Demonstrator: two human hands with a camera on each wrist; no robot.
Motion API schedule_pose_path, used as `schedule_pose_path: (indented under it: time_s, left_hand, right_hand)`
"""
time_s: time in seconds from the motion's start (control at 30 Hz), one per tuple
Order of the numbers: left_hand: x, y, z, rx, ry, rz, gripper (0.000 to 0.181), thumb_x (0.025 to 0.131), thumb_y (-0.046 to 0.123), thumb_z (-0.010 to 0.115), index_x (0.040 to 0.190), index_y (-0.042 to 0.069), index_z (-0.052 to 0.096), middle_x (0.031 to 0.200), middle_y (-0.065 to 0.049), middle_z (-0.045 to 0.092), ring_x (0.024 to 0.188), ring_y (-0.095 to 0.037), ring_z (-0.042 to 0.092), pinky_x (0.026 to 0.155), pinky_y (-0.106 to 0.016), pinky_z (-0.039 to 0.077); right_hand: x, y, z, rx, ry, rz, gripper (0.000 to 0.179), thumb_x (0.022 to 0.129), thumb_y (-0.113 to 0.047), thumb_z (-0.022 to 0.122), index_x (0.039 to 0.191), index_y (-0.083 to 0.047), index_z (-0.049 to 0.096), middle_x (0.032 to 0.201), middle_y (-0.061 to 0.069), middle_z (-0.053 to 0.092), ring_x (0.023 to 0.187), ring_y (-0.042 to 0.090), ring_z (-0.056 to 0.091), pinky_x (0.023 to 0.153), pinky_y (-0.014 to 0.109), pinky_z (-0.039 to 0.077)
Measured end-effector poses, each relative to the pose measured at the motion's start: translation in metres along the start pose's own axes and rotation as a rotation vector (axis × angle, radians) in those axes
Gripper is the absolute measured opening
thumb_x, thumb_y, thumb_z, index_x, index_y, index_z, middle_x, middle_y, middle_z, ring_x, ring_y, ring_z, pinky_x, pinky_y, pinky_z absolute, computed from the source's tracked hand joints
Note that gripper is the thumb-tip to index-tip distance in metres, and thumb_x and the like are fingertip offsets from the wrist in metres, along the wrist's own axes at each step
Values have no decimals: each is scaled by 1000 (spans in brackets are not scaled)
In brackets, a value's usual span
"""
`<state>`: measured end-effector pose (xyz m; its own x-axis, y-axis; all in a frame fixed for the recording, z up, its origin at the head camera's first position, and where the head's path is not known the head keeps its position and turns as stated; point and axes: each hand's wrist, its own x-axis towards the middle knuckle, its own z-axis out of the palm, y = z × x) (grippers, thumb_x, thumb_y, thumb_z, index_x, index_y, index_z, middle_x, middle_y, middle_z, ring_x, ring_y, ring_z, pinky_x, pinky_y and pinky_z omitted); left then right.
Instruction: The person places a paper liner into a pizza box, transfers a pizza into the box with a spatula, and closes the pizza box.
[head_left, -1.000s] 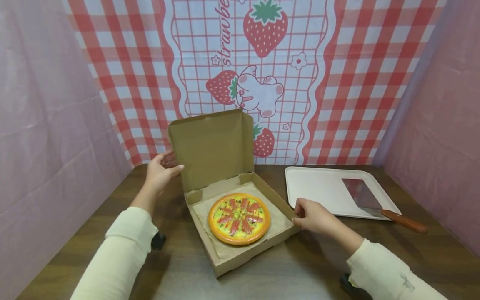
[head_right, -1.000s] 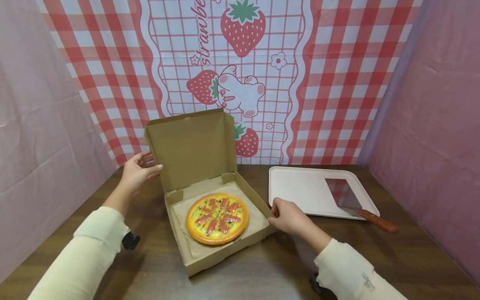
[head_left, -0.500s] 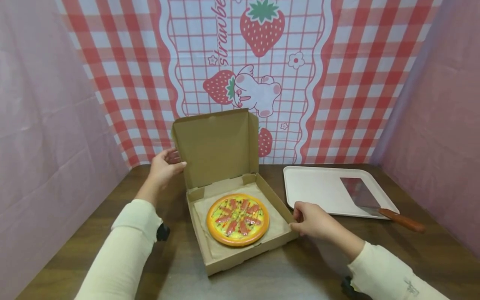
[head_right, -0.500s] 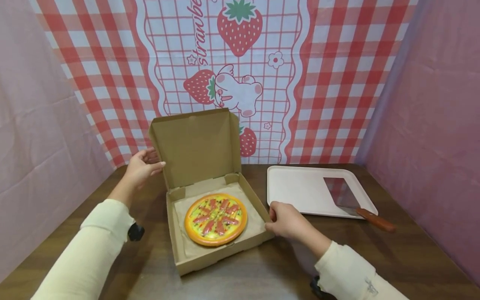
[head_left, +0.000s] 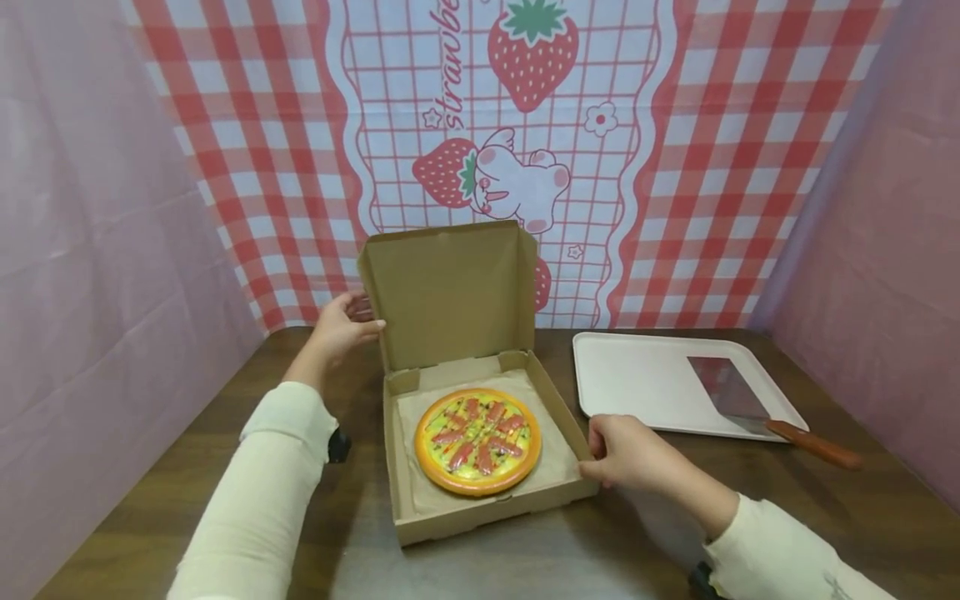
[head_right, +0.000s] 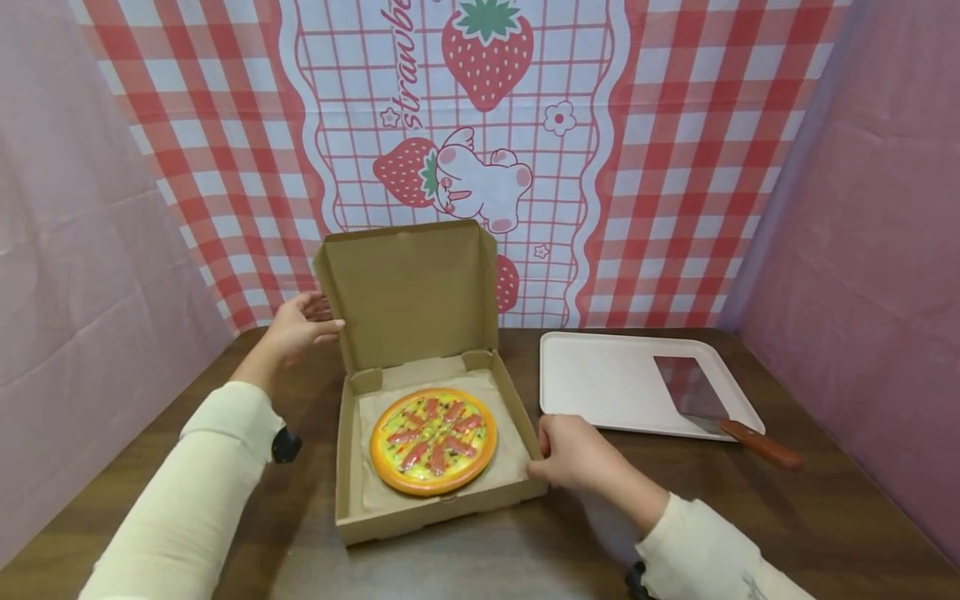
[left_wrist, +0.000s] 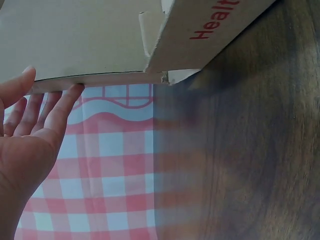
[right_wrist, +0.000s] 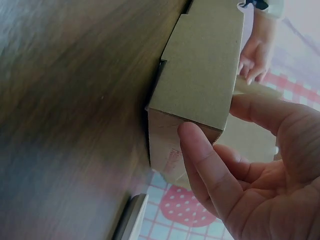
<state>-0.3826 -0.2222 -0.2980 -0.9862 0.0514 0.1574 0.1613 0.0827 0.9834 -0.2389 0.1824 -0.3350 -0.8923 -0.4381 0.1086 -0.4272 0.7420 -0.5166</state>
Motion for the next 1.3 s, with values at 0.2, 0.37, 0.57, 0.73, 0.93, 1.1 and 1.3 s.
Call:
schedule_pose_path:
  time_s: [0.2, 0.37, 0.57, 0.73, 0.93, 1.1, 1.3]
  left_hand:
    - [3, 0, 4, 17, -17, -6, 67, 90, -15, 55, 148, -9, 23, 148, -29, 35, 131, -39, 40, 99, -42, 48]
    - [5, 0, 6, 46, -12, -9, 70, 90, -15, 55, 149, -8, 20, 148, -29, 34, 132, -40, 40, 100, -45, 46]
    - [7, -1, 9, 101, -8, 9, 70, 89, -15, 56, 149, -9, 22, 147, -29, 37, 132, -40, 41, 98, -45, 48]
    - [9, -1, 12, 132, 1, 20, 67, 88, -15, 58, 147, -8, 28, 145, -27, 41, 129, -39, 44, 93, -43, 52]
    - [9, -3, 13, 142, 8, 23, 64, 88, -15, 58, 146, -8, 31, 144, -27, 42, 129, -39, 45, 91, -41, 54]
    - [8, -5, 14, 158, 13, 30, 62, 89, -14, 57, 145, -10, 31, 141, -30, 44, 127, -40, 46, 93, -41, 53]
    - [5, -8, 12, 273, -8, 81, 59, 85, -11, 61, 139, -14, 38, 134, -34, 48, 124, -43, 49, 96, -45, 51]
  right_hand:
    - [-1, -5, 1, -31, -3, -26, 33, 74, -16, 80, 68, -11, 49, 49, -9, 51, 43, 5, 52, 47, 22, 37]
    - [-3, -8, 3, -72, 5, -60, 35, 72, -20, 83, 66, -13, 49, 48, -11, 49, 46, 4, 48, 48, 23, 37]
    - [-5, -13, 5, -94, 4, -64, 37, 72, -22, 85, 65, -14, 50, 53, -10, 47, 48, 4, 44, 47, 22, 37]
    - [-5, -14, 5, -118, 12, -78, 37, 73, -23, 84, 64, -15, 49, 54, -10, 46, 49, 4, 43, 48, 22, 37]
    - [-4, -12, 4, -70, -11, -81, 33, 81, -20, 78, 64, -14, 50, 48, -12, 49, 43, 3, 48, 46, 22, 38]
    - [1, -11, -2, -7, -45, -50, 33, 86, -21, 74, 64, -12, 51, 48, -9, 51, 40, 4, 52, 43, 22, 40]
    - [29, 0, -11, -20, 67, -11, 21, 85, -17, 73, 70, -10, 59, 58, -4, 54, 50, 9, 51, 48, 27, 42]
